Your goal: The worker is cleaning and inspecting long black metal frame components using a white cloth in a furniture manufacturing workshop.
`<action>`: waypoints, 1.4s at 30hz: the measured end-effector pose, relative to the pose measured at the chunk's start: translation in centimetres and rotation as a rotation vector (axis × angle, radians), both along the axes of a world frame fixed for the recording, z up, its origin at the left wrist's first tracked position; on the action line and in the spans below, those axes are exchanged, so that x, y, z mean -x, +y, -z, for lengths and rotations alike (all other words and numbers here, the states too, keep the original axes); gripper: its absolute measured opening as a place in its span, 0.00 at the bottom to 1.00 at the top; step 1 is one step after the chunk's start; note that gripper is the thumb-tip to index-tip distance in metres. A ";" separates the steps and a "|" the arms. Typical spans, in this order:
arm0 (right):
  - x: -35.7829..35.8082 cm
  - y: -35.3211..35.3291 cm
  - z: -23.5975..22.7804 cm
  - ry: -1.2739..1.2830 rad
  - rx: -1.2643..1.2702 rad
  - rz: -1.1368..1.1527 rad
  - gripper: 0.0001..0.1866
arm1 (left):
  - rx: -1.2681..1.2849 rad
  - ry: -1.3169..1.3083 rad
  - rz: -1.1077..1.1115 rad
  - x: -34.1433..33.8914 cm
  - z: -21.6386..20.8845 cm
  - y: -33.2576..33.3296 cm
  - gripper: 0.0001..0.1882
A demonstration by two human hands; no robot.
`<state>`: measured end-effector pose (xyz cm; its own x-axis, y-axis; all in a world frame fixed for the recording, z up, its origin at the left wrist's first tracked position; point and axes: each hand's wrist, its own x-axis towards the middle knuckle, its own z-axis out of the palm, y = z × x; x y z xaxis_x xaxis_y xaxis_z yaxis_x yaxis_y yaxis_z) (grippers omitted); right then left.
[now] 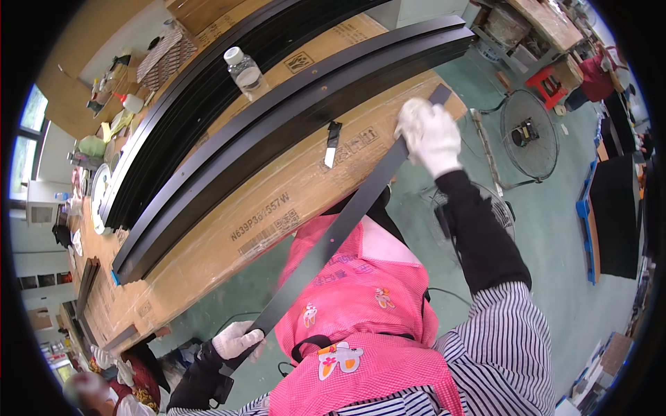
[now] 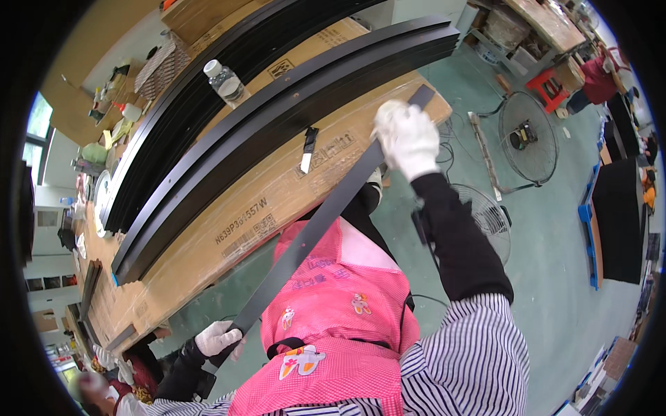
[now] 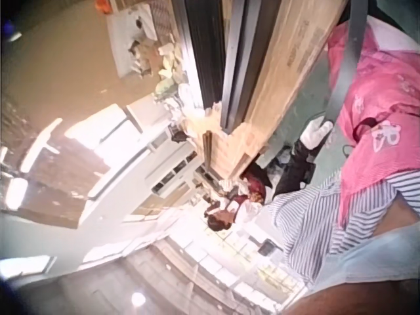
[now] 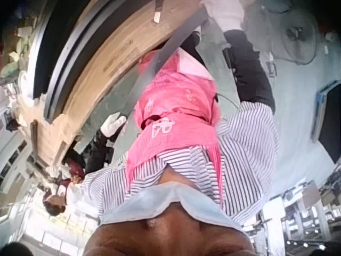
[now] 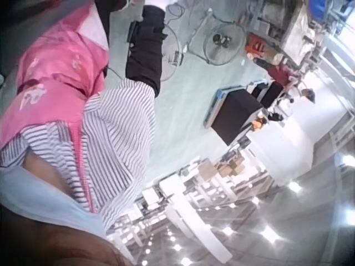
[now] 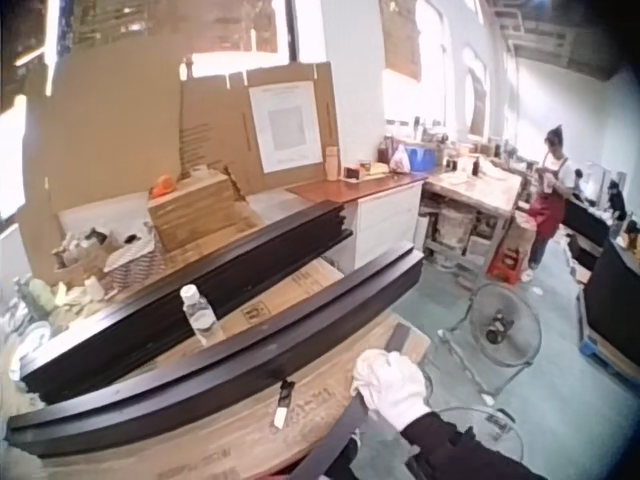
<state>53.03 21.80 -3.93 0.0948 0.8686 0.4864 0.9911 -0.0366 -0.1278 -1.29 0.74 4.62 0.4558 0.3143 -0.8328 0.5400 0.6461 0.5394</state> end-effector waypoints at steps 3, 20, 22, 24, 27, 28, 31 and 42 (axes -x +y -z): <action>9.6 -6.5 -3.1 0.068 -0.109 -0.441 0.13 | 0.009 -0.007 0.034 -0.4 0.1 -0.2 0.23; -3.3 0.7 -1.0 -0.095 0.248 0.153 0.19 | 0.325 -0.240 -0.104 0.1 2.4 2.9 0.28; -3.0 1.6 -0.7 -0.098 0.269 0.233 0.20 | 0.203 -0.014 -0.004 2.6 1.3 1.8 0.22; -1.9 1.2 -0.4 -0.063 0.244 0.234 0.21 | 0.111 -0.043 -0.093 3.4 0.8 0.6 0.20; 3.5 -2.4 -0.8 -0.070 0.164 0.008 0.27 | 0.060 -0.083 -0.092 2.2 0.7 0.0 0.22; 6.8 -4.4 -0.9 -0.113 0.155 -0.081 0.21 | 0.060 -0.077 -0.108 1.5 0.7 0.1 0.22; 16.8 -10.3 -2.3 -0.312 -0.196 -0.629 0.15 | -0.012 -0.093 -0.011 -1.1 1.5 1.2 0.23; 5.5 -4.6 -1.2 -0.070 0.188 -0.058 0.13 | 0.017 -0.197 0.282 -5.2 0.1 6.3 0.16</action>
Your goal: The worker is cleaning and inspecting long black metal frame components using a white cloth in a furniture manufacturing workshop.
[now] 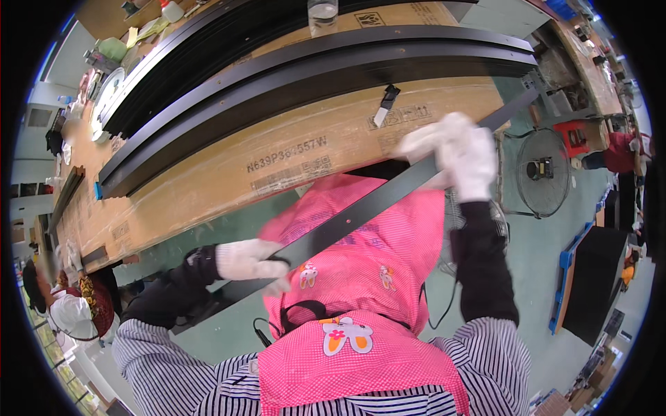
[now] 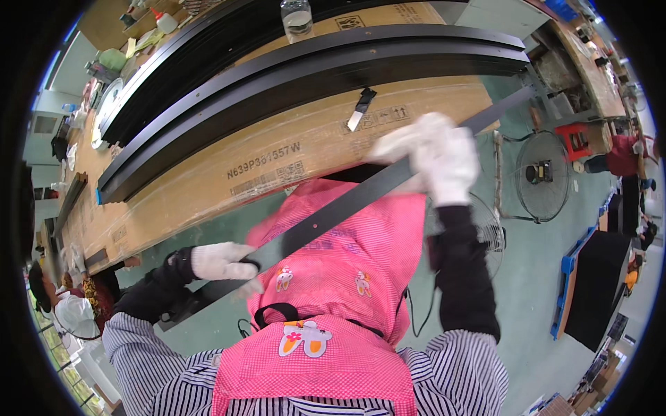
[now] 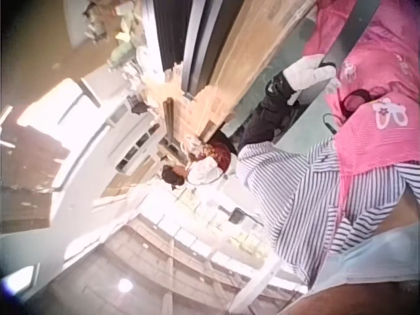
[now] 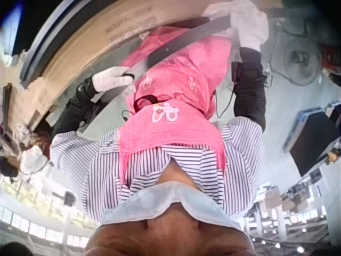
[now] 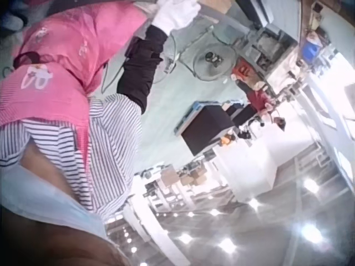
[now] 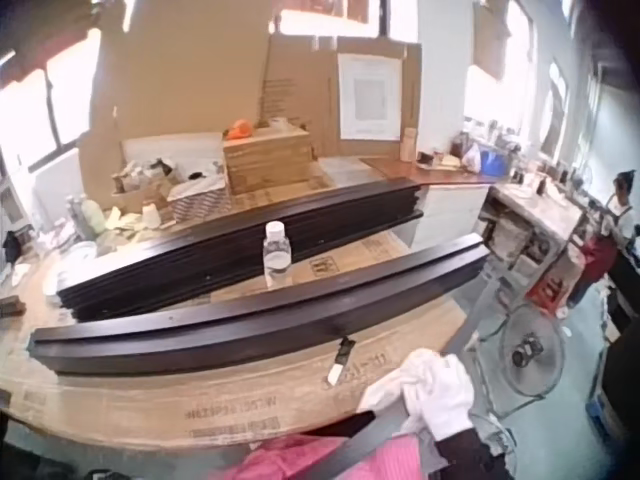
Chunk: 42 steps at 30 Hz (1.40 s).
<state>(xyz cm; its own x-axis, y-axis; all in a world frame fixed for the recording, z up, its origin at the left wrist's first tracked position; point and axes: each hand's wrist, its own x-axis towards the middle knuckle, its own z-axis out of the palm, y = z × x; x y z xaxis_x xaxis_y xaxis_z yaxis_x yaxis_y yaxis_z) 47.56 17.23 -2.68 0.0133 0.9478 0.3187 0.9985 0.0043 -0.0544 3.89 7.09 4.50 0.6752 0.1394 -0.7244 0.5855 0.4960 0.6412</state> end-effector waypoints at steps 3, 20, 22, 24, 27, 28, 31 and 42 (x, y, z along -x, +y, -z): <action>-9.0 3.6 1.4 -0.023 -0.038 0.272 0.18 | 0.018 0.011 0.168 6.6 -0.5 -1.5 0.13; 19.9 -15.2 -5.1 0.630 0.278 -1.257 0.07 | -0.145 -0.049 -0.161 3.1 -0.3 -2.9 0.13; 16.7 -13.5 -5.3 0.811 0.744 -1.670 0.08 | -0.066 0.016 -0.208 2.5 -1.0 -2.5 0.17; 10.5 -11.9 -6.4 0.811 1.092 -1.307 0.13 | -0.080 0.009 -0.234 2.7 -1.2 -2.4 0.19; 4.0 -10.0 -8.6 0.736 0.833 -0.468 0.19 | -0.088 0.037 -0.255 3.1 -0.8 -2.3 0.20; 2.8 -9.0 -8.5 0.520 0.628 -0.418 0.18 | -0.083 0.071 -0.250 3.0 -0.5 -2.3 0.21; 2.7 -6.6 -8.5 0.264 0.127 -0.325 0.11 | -0.086 0.055 -0.263 2.7 -0.3 -2.8 0.20; 4.3 8.5 -2.5 -0.205 0.110 -0.659 0.13 | -0.033 -0.030 -0.347 0.1 1.6 -7.5 0.20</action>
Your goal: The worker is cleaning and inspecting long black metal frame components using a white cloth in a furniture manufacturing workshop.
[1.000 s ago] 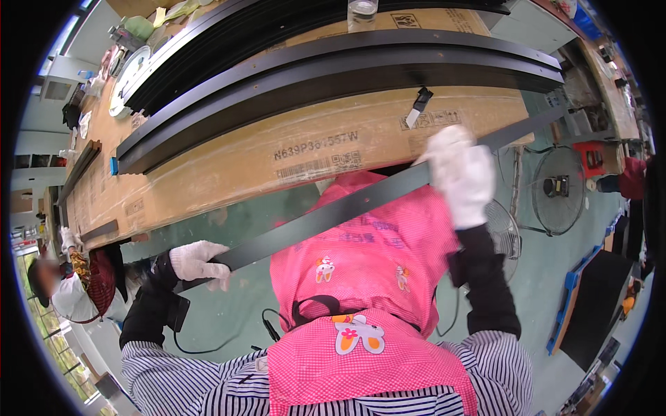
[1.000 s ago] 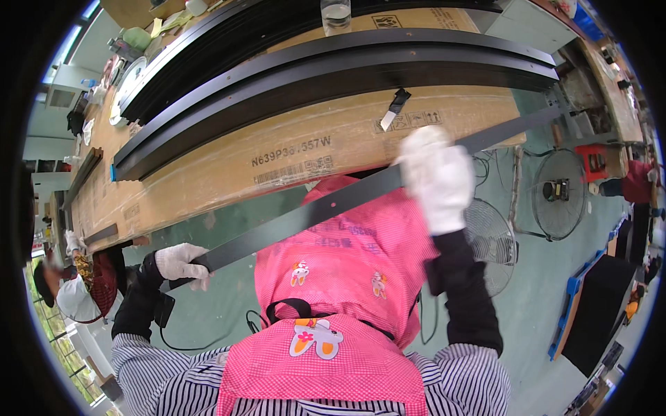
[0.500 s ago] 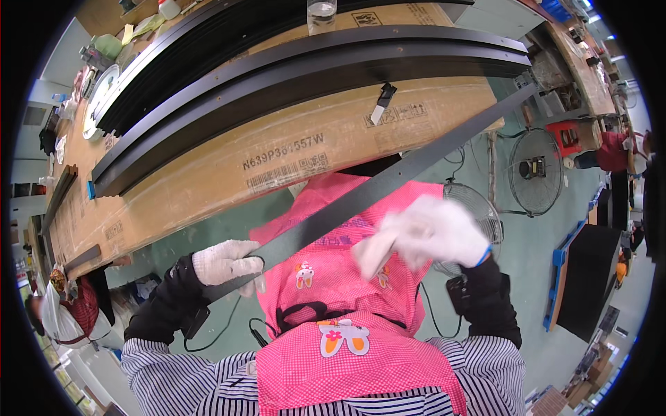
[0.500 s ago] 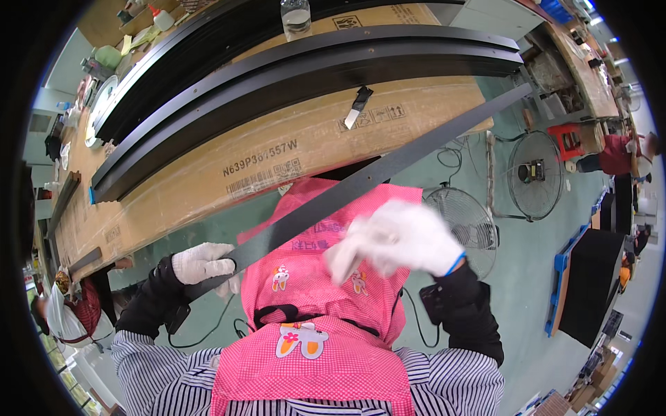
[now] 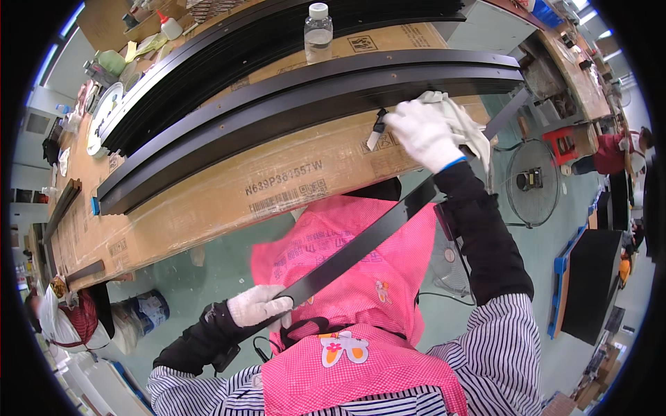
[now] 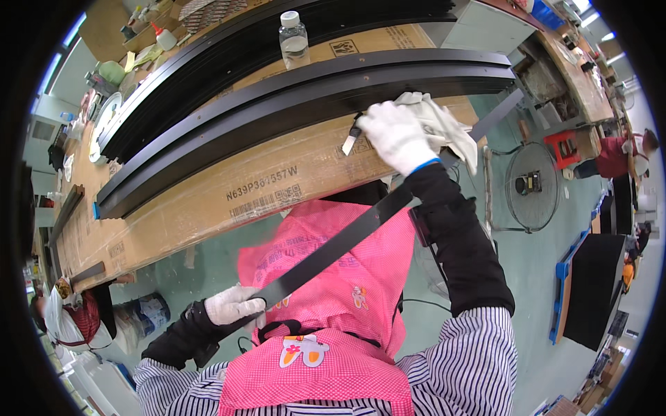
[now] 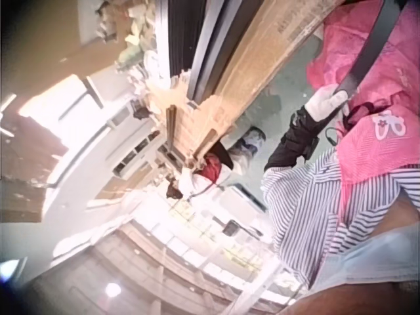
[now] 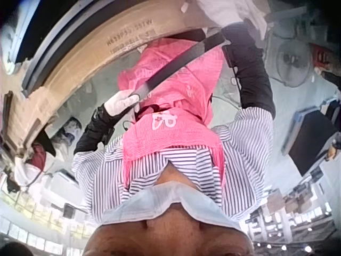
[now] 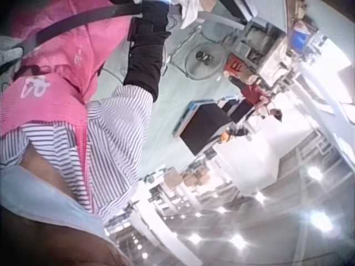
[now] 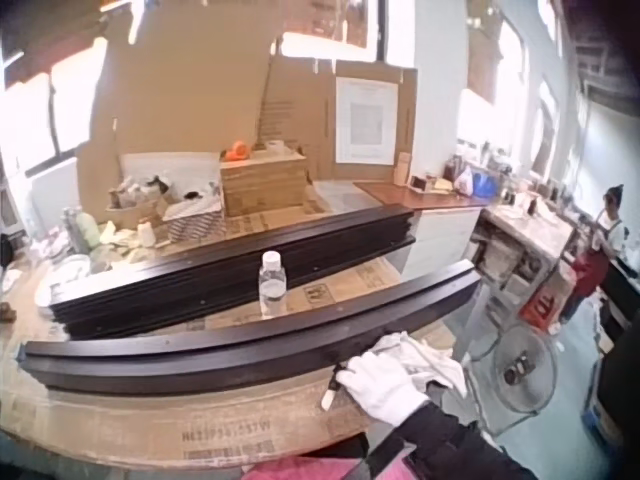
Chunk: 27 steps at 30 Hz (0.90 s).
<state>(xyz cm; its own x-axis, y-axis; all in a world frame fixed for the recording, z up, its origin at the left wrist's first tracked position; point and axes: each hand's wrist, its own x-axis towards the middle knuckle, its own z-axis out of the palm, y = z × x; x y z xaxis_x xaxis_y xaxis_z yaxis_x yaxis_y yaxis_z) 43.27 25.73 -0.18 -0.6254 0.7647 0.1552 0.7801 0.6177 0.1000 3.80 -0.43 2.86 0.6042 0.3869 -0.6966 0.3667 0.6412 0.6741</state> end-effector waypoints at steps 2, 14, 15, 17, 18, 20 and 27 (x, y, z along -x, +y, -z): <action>1.3 0.9 1.5 0.066 -0.149 -0.142 0.09 | 0.040 0.014 -0.011 -0.5 -0.1 0.0 0.20; 3.9 -9.3 -4.1 1.194 0.851 0.211 0.14 | -0.164 0.065 0.125 -2.0 1.0 -2.6 0.22; 3.1 -11.6 -5.8 1.254 0.883 0.361 0.17 | -0.129 0.070 0.137 -2.3 0.7 -2.2 0.22; 0.7 -15.3 -6.2 1.317 0.802 0.570 0.20 | -0.120 0.073 0.132 -2.8 0.4 -2.0 0.22; -0.2 -17.1 -6.2 1.330 0.808 0.732 0.19 | -0.111 0.078 0.144 -3.2 0.2 -1.9 0.22; -1.0 -20.3 -5.1 1.329 0.763 0.798 0.17 | -0.108 0.104 0.130 -3.8 -0.2 -2.0 0.22; 0.5 -24.8 -1.4 1.018 0.468 0.744 0.18 | -0.010 0.084 0.071 -3.7 1.2 -3.8 0.24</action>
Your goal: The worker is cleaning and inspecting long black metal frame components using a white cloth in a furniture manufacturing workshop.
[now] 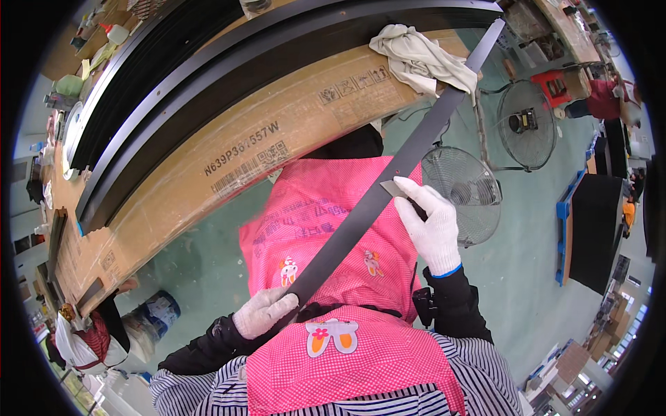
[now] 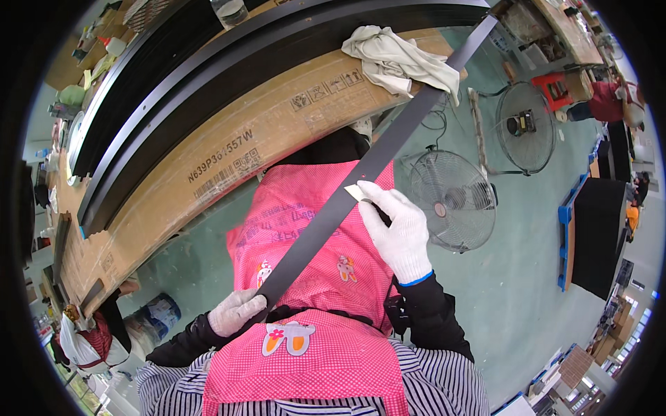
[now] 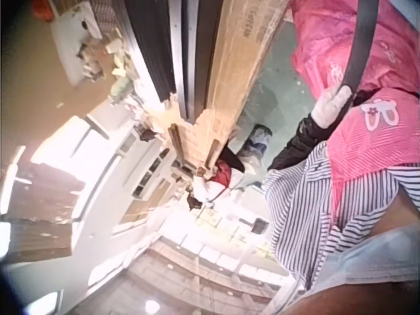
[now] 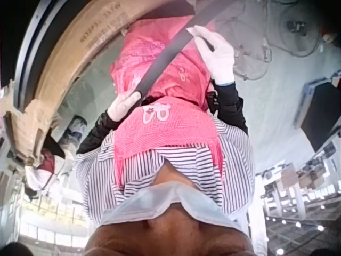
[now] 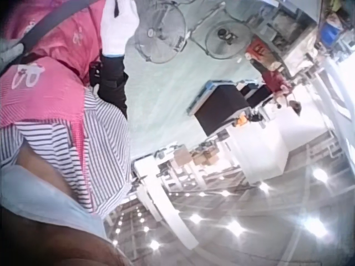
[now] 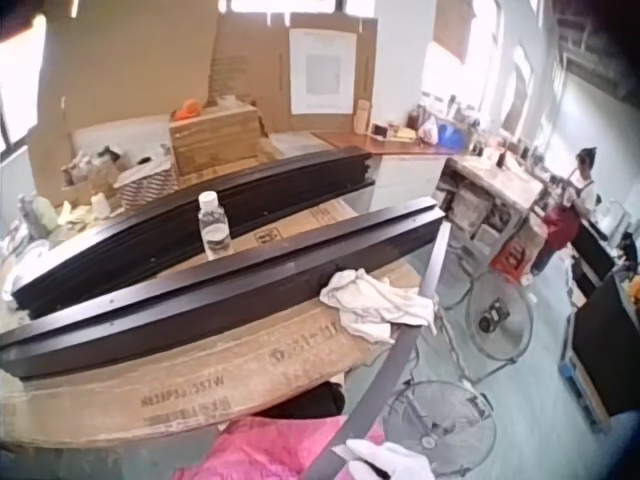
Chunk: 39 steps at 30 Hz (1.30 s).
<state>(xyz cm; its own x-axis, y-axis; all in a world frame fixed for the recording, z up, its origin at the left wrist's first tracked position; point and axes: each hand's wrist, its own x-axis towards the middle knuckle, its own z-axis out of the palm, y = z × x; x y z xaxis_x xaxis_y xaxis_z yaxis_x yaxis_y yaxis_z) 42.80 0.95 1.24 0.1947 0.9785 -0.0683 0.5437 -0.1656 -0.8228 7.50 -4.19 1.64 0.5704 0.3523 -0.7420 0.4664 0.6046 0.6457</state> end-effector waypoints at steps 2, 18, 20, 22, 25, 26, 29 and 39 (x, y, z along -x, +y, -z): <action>0.1 0.1 0.2 -0.168 -0.097 -0.032 0.16 | -0.003 0.027 -0.014 0.0 0.1 -0.4 0.23; -1.2 -0.2 -0.5 -0.136 -0.035 -0.211 0.14 | -0.035 0.085 -0.012 -0.9 -0.5 -0.4 0.22; -1.0 -0.2 -0.5 -0.184 -0.051 -0.179 0.14 | -0.067 0.073 0.020 -1.0 -0.6 -0.1 0.23; -0.6 -0.6 -0.6 -0.179 -0.030 -0.189 0.15 | -0.074 0.077 0.019 -0.9 -0.4 -0.2 0.23; 0.2 -1.7 -1.1 -0.077 -0.013 -0.279 0.15 | -0.053 0.069 -0.003 -0.6 0.3 -0.8 0.24; 0.3 -1.8 -1.4 -0.069 -0.002 -0.293 0.15 | -0.025 0.059 -0.022 -0.5 0.4 -0.9 0.25; 0.1 -1.9 -1.0 -0.135 0.018 -0.248 0.15 | -0.037 0.069 -0.039 -0.8 -0.1 -0.8 0.26; 0.5 -2.3 -1.6 -0.040 0.008 -0.358 0.14 | -0.022 0.078 -0.022 -0.8 0.0 -0.6 0.27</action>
